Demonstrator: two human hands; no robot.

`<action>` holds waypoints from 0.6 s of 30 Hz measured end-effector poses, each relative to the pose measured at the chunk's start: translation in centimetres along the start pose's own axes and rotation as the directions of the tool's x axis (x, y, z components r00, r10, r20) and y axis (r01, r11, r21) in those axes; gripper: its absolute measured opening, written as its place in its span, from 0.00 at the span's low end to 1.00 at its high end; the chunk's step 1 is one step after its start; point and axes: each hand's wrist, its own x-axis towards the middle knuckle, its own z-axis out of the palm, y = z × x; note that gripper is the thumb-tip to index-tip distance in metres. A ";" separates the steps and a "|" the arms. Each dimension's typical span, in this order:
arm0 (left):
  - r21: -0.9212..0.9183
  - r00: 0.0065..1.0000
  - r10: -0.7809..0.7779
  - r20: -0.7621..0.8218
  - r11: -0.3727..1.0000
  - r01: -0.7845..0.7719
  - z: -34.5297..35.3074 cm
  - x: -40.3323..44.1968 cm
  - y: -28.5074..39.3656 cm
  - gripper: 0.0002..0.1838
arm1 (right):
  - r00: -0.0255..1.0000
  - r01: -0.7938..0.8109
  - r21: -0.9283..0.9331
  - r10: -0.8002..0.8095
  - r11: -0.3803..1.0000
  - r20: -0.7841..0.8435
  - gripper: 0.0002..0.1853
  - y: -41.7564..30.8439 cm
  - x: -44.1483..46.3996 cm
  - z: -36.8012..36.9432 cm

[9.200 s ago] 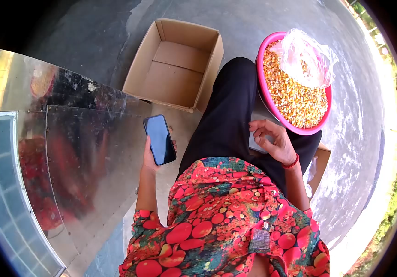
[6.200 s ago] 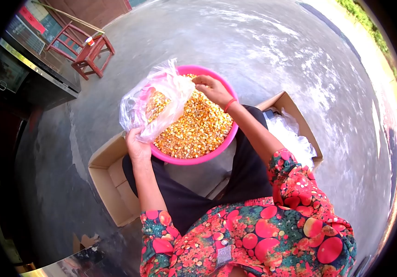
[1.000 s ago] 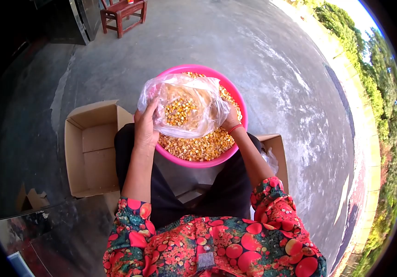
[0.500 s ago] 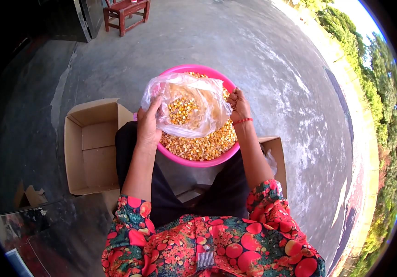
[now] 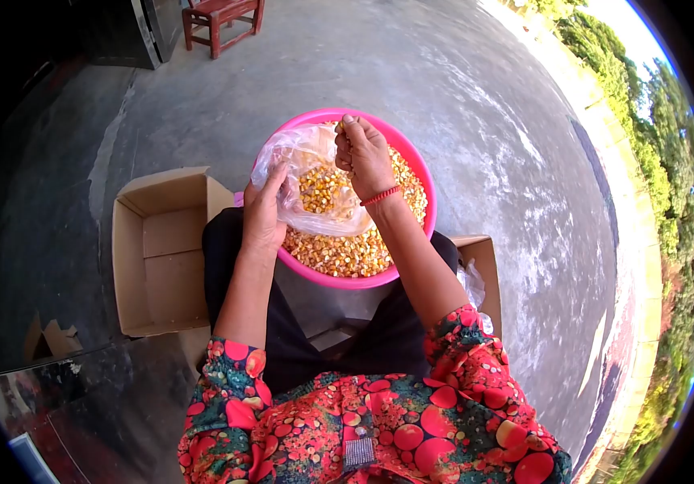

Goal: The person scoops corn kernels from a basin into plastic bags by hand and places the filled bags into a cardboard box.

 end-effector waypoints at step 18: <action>-0.028 0.999 -0.033 -0.034 0.999 0.033 -0.4 0.1 0.2 0.12 | 0.972 0.145 -0.502 -0.217 0.852 -0.087 0.13 -2.9 0.9 -8.6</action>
